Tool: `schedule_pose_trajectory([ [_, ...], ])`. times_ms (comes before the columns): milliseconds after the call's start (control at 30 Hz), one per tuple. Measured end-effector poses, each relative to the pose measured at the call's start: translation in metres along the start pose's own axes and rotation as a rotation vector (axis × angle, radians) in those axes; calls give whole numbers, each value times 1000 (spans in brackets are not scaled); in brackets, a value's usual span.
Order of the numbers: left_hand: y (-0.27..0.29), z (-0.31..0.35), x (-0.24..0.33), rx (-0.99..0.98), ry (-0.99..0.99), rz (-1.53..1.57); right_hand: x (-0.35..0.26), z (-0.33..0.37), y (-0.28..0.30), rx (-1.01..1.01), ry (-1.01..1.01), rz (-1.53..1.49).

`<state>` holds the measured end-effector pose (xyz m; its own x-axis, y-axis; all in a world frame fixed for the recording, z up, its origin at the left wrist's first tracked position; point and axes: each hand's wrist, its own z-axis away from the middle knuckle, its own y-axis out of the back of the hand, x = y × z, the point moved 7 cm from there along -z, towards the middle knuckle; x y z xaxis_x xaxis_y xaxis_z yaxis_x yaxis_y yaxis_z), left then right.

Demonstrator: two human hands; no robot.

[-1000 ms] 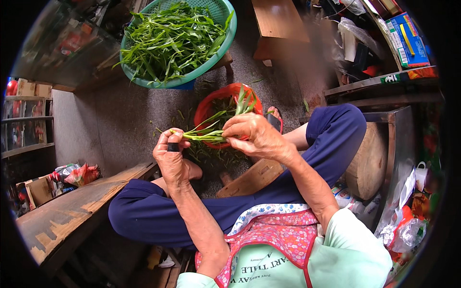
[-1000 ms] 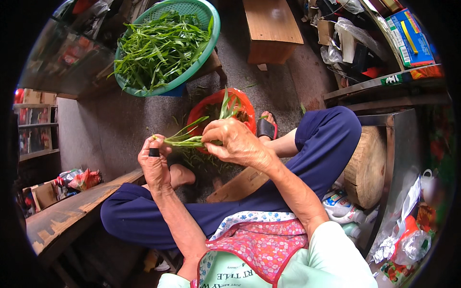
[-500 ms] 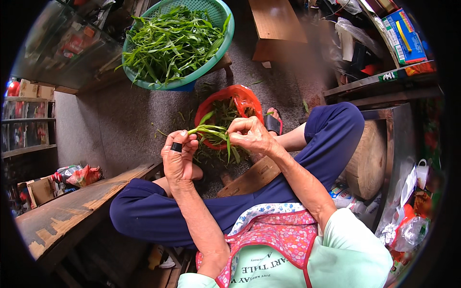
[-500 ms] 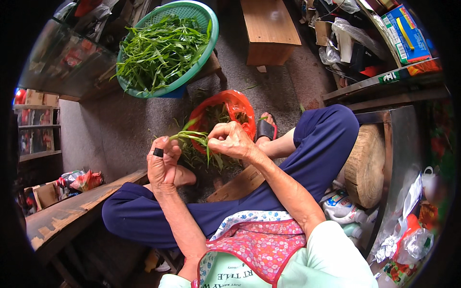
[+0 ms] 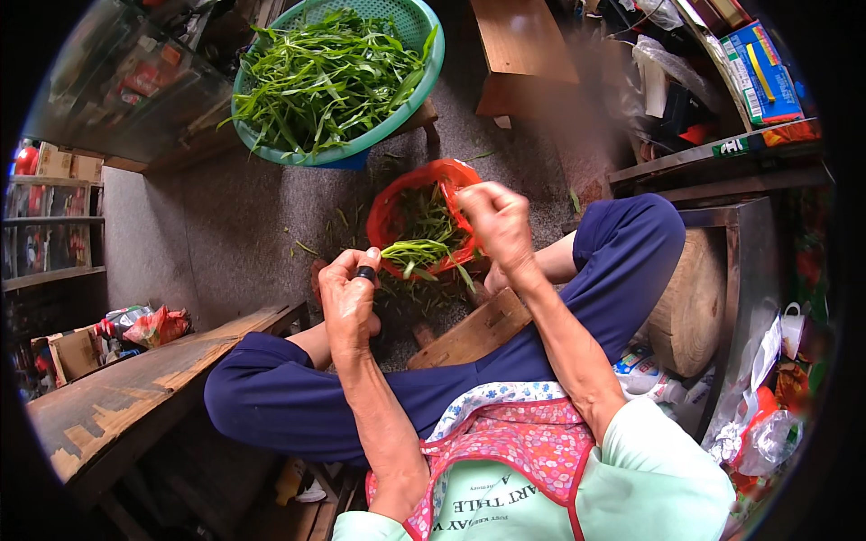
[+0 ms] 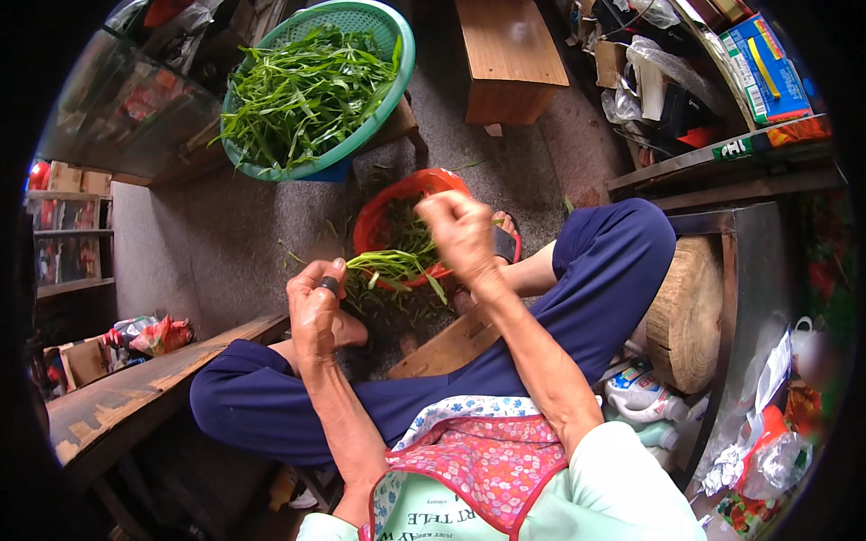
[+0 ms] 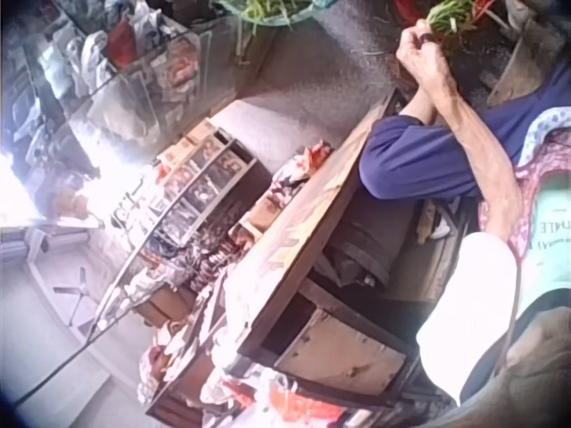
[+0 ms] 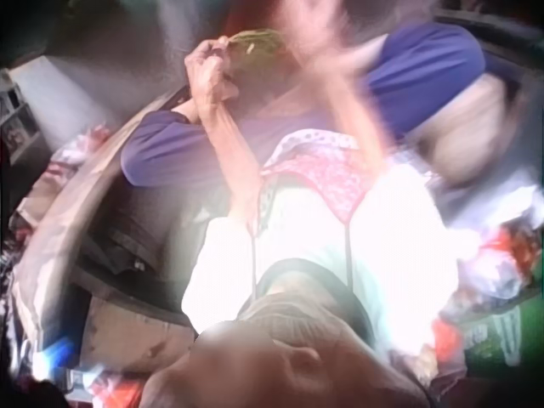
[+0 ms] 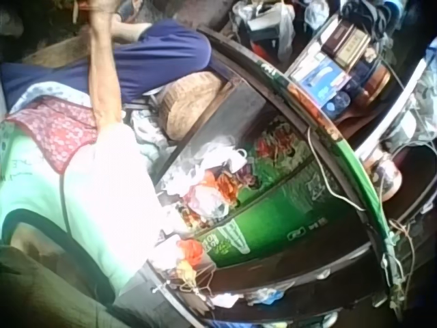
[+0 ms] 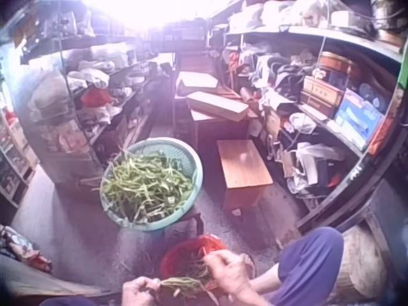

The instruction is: The person sits on the floor and picks green leafy vegetables from a green basket, stripping the leaves from the stems by hand. The leaves are placed into a red plastic bag, and the stems are discarded onto the floor. The person continues this process until the basket is empty.

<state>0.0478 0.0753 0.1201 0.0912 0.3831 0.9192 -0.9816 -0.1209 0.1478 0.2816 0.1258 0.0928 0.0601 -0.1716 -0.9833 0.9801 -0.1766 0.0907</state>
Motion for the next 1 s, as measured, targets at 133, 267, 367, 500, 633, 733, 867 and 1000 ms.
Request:
schedule_pose_trajectory([
  [133,-8,0,3,25,-54,-134,-60,50,-74,-347,605,604],
  [267,-4,2,13,9,-145,-91,-67,56,-86,-287,805,669],
  [367,-3,3,23,-42,-220,-128,-76,56,-90,-305,926,627],
  [500,-5,6,33,-55,-223,-136,-81,51,-92,-401,936,619],
  [633,-4,5,31,-63,-290,-83,-85,47,-92,-383,934,582],
  [733,-5,4,26,-45,-276,248,-98,33,-84,-338,771,404],
  [867,21,-10,0,73,-226,835,-151,-9,-62,-59,807,128],
  [1000,63,-27,-89,574,63,364,-253,-18,-85,226,1403,-23],
])
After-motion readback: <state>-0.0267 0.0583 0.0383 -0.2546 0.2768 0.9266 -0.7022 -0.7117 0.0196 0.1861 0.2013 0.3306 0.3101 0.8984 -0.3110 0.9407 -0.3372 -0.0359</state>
